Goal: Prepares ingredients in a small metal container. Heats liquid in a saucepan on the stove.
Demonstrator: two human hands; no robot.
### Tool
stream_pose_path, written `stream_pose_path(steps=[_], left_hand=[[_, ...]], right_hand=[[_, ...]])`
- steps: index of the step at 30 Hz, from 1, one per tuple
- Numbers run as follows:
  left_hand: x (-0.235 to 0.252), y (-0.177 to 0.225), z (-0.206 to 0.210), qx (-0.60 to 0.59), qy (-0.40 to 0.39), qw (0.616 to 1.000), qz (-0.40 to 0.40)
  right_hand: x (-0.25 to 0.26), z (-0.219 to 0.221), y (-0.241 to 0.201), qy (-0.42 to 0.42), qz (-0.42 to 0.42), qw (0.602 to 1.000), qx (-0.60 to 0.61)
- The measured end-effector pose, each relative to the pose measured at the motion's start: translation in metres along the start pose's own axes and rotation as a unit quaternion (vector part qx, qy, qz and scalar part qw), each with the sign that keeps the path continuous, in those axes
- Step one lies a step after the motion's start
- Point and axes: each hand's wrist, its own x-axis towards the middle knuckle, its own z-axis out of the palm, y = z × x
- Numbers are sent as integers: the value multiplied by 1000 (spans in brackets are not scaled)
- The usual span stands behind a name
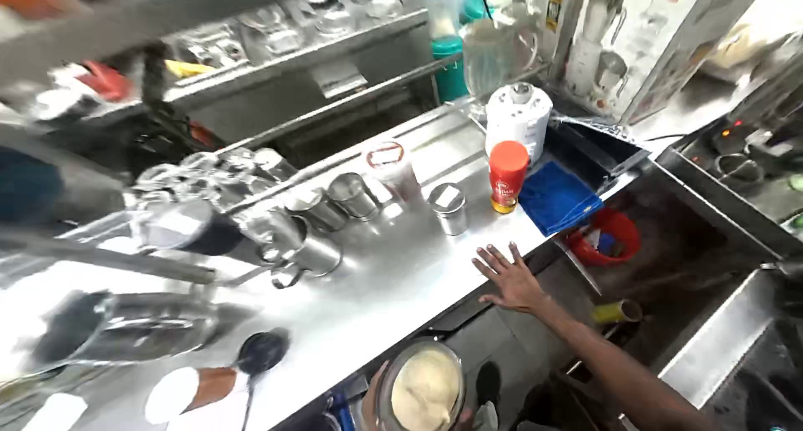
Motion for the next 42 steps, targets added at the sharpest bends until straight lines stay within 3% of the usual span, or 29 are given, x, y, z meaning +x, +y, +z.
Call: stream_pose_path(steps=[2,4,7,10,14,16,20,26,31,37,42], left_hand=[[18,16,3,-23,14,999,25],[26,17,4,-32,23,999,32],[38,12,14,-37,20,998,47],[37,5,37,-46,3,996,77],[37,4,73,-37,-41,990,132],[35,2,88,-30,-66,986,150],[25,4,111,-48,-111,982,147],[15,10,128,-72,-148,982,95],[15,15,131,-60,-153,982,88],[15,15,126,-69,-161,979,103],[15,14,120,-59,-171,976,120]], right_hand=[[0,-22,-2,13,19,1000,16],[-11,-73,-29,103,61,989,86],[-21,-168,-92,210,123,938,247],[-38,-231,-138,167,102,922,334],[-52,-229,-155,40,121,980,154],[-58,-224,-150,12,156,983,100],[-73,-228,-135,-19,198,973,117],[-91,-239,-128,135,182,969,94],[-107,-241,-121,158,173,972,20],[-120,-237,-129,225,235,926,192],[-121,-241,-137,199,279,882,324]])
